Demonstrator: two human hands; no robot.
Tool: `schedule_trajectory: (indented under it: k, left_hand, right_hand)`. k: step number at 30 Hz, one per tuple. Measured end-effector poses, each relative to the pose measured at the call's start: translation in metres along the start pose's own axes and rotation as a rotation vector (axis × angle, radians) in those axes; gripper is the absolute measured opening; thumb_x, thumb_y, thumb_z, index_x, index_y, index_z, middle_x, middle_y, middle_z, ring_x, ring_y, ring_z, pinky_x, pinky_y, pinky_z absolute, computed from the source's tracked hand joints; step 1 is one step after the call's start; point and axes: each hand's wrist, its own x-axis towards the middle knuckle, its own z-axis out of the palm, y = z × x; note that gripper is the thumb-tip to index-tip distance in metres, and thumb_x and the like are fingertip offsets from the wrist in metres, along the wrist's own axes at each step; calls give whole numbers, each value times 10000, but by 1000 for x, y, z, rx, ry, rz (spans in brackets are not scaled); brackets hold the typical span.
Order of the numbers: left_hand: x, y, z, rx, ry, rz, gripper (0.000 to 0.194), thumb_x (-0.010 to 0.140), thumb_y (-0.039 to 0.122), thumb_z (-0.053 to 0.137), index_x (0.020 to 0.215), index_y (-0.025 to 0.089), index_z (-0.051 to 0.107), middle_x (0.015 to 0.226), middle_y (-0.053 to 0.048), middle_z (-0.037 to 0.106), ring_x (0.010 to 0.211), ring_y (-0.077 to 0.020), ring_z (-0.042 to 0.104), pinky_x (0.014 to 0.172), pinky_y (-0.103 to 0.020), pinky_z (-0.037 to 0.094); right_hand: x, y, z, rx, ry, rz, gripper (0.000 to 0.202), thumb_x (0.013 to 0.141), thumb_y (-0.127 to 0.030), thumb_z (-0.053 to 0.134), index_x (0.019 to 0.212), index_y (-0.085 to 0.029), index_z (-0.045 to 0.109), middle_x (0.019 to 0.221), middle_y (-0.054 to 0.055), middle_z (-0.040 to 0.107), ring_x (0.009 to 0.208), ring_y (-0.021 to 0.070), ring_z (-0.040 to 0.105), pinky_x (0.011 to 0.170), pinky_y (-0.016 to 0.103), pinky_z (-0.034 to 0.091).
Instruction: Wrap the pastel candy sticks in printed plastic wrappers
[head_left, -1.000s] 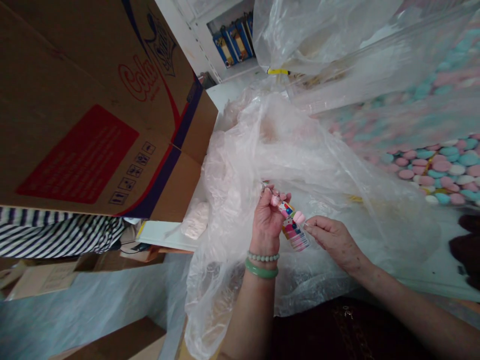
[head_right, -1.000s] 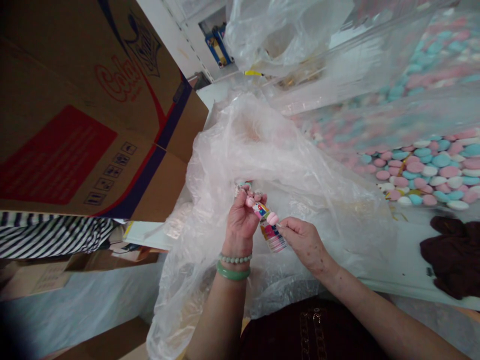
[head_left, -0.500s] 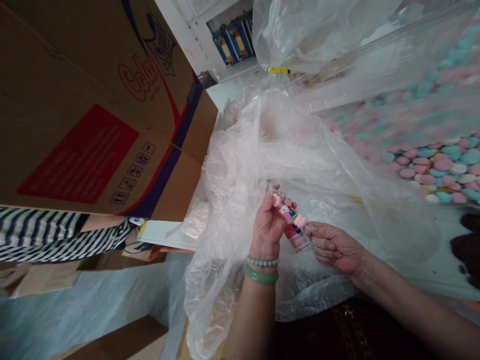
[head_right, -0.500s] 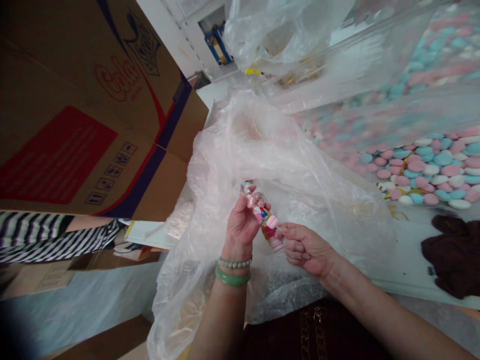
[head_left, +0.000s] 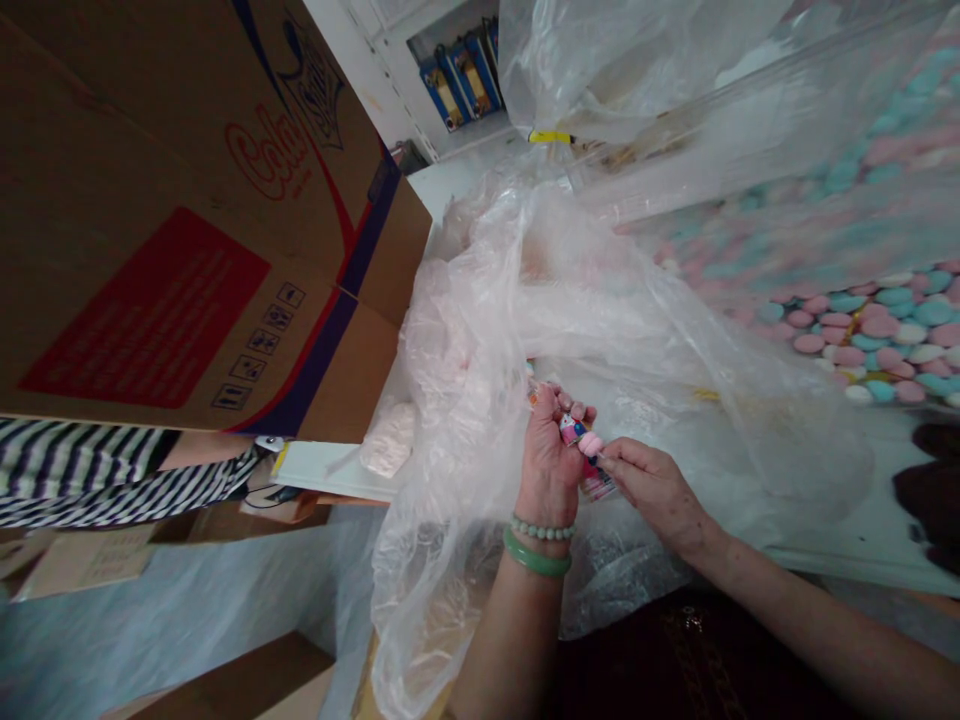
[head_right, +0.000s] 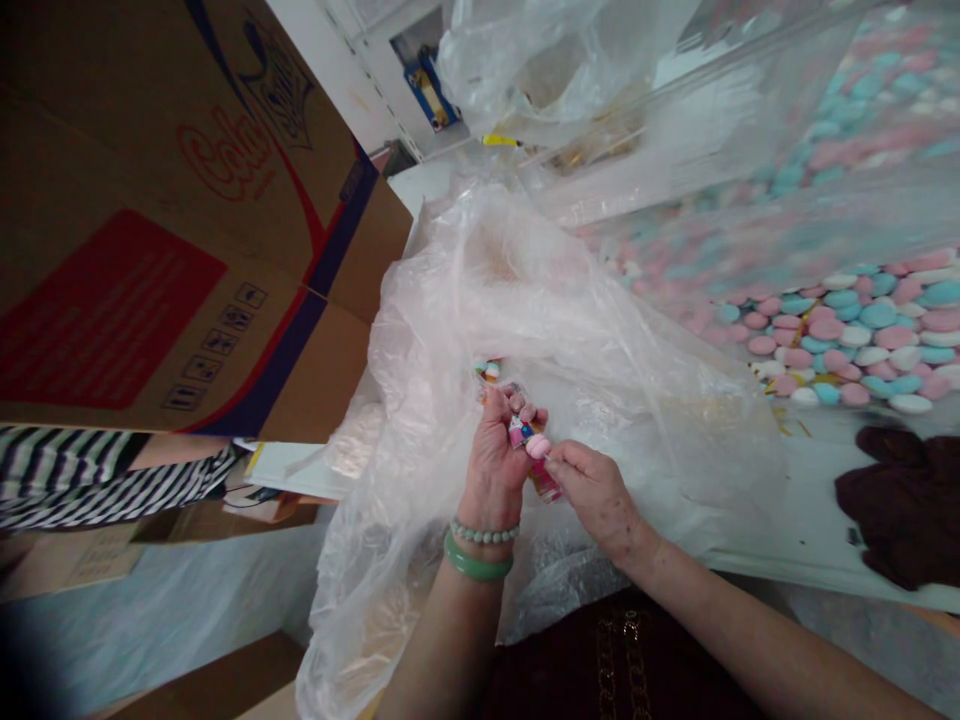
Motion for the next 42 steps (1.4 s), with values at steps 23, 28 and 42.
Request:
schedule_trajectory:
  k: [23,28,42]
  left_hand:
    - [-9,-18,-1,158,-145,52,226,797,394,642,822,184,564,590,73,451,469,-42,430,737,-291,482]
    - [-1,-3,-8,109,-148,-157,250,776,399,662,843,173,577,716,11,565,691,-131,587,796,-362,485]
    - [6,5,-16,66,-43,-89,246,679,257,761,819,178,575,702,20,603,746,-173,647,709,-320,493]
  right_hand:
    - [16,-6,3,988,-271,511,119,789,-242,616,740,-174,531,362,-126,291,308,24,129,315,160,107]
    - [21,-2,-12,1104,-392,584,88,825,-197,574,756,-149,551,362,-131,265,305,22,114,307,148,125]
    - [24,-1,-26,879,-341,531,73,786,-195,594,744,-150,555,398,-123,279,323,23,148,319,149,147]
